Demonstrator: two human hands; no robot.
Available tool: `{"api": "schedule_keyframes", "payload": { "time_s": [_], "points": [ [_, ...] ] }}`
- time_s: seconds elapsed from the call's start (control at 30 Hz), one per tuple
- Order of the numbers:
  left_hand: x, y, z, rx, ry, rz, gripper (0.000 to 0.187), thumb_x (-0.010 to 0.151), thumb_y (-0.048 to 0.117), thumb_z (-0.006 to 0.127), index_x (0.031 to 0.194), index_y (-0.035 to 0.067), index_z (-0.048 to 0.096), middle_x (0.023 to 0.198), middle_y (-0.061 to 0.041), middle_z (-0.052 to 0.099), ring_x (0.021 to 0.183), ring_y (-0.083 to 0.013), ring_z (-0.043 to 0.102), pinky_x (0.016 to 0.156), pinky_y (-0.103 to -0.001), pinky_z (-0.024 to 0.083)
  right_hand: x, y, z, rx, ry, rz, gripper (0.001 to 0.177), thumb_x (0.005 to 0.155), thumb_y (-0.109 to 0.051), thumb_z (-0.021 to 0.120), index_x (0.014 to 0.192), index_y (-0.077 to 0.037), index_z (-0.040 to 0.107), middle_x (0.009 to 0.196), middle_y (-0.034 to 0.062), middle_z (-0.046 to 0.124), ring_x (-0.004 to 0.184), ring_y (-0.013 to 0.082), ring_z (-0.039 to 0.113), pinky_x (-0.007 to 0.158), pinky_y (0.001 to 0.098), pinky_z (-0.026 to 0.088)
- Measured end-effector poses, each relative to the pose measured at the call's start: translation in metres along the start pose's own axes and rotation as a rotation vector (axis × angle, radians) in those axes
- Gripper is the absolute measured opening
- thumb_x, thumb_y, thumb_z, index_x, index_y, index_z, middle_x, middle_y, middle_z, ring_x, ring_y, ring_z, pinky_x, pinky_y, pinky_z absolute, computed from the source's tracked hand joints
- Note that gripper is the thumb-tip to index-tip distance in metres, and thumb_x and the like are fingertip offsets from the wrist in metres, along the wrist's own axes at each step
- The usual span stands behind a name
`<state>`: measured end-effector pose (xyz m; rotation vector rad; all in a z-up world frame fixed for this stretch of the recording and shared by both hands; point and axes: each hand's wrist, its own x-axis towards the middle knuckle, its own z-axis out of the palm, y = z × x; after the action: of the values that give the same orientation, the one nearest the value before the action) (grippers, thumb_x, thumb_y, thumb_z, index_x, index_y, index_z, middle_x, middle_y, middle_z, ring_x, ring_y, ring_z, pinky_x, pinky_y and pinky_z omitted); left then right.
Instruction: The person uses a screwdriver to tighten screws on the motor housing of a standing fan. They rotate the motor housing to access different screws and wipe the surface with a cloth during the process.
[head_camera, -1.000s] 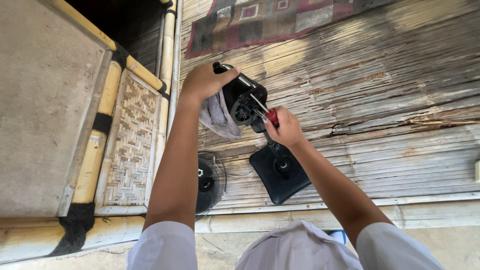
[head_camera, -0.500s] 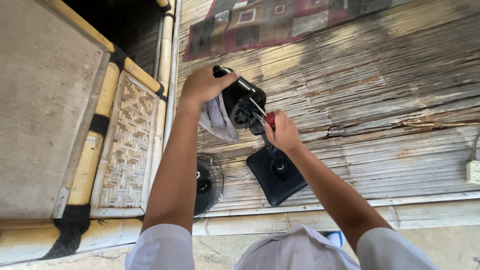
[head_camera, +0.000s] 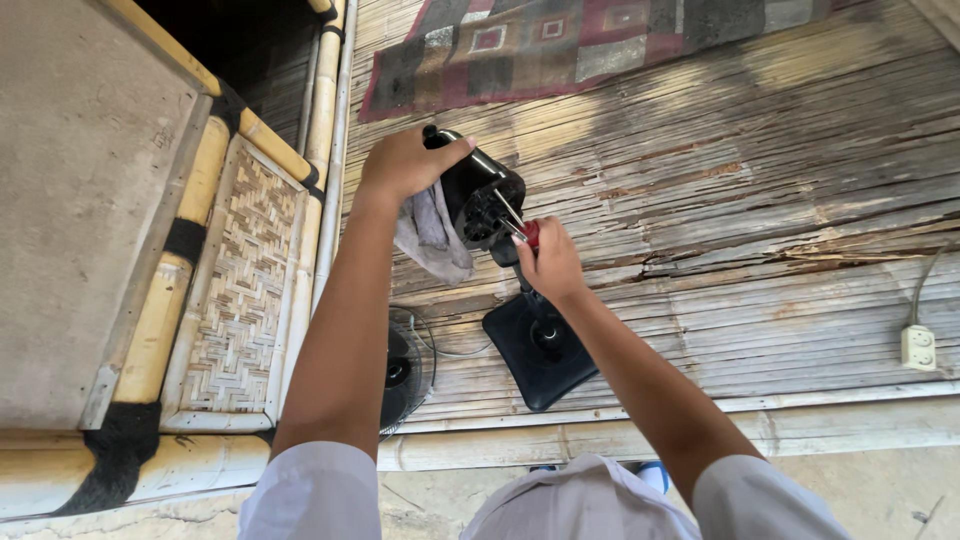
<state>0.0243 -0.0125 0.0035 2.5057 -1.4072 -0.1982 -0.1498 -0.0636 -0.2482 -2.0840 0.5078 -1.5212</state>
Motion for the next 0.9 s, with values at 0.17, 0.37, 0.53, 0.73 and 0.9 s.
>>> {"api": "schedule_keyframes", "payload": {
  "time_s": [0.17,0.37,0.53,0.73,0.9],
  "points": [
    [0.009,-0.006,0.001,-0.044,-0.021,-0.015,0.067,0.076,0.075,0.063,0.108,0.018,0.077,0.107,-0.011,0.076,0.101,-0.031,0.072,0.088,-0.041,0.053,0.018,-0.018,-0.074,0.065,-0.338,0.167,0.03,0.097,-0.026,0.076,0.102,-0.004,0.056,0.082,0.0156,0.065,0.077,0.041,0.064,0.066,0.0465,0.051],
    [0.005,0.013,-0.003,-0.028,-0.039,0.006,0.064,0.077,0.074,0.06,0.101,0.017,0.08,0.104,-0.012,0.077,0.098,-0.0308,0.073,0.086,-0.042,0.054,0.012,-0.04,-0.122,0.035,-0.239,0.301,0.027,0.092,-0.024,0.077,0.093,-0.002,0.059,0.076,0.0175,0.061,0.066,0.0361,0.059,0.063,0.0412,0.049],
    [0.004,0.029,0.001,0.025,-0.033,0.017,0.067,0.08,0.074,0.058,0.1,0.014,0.08,0.103,-0.016,0.078,0.099,-0.0331,0.074,0.086,-0.044,0.054,0.017,-0.053,-0.131,0.066,-0.274,0.344,0.023,0.089,-0.024,0.076,0.094,-0.003,0.066,0.072,0.0152,0.063,0.06,0.0315,0.06,0.059,0.0377,0.05],
    [0.013,0.019,0.008,0.058,0.049,-0.007,0.075,0.081,0.074,0.058,0.112,0.008,0.075,0.112,-0.021,0.073,0.106,-0.0377,0.07,0.09,-0.047,0.053,0.019,-0.071,-0.122,0.036,-0.189,0.448,0.026,0.091,-0.025,0.076,0.094,-0.002,0.065,0.071,0.0163,0.063,0.06,0.0328,0.06,0.06,0.0388,0.05],
    [0.008,0.009,0.004,0.058,0.084,-0.046,0.072,0.084,0.067,0.054,0.118,0.006,0.074,0.119,-0.024,0.07,0.114,-0.0401,0.066,0.097,-0.048,0.05,0.022,-0.08,-0.105,0.01,-0.188,0.394,0.026,0.091,-0.025,0.076,0.093,-0.002,0.065,0.072,0.0186,0.062,0.064,0.0352,0.061,0.061,0.0413,0.05]
  ]
}}
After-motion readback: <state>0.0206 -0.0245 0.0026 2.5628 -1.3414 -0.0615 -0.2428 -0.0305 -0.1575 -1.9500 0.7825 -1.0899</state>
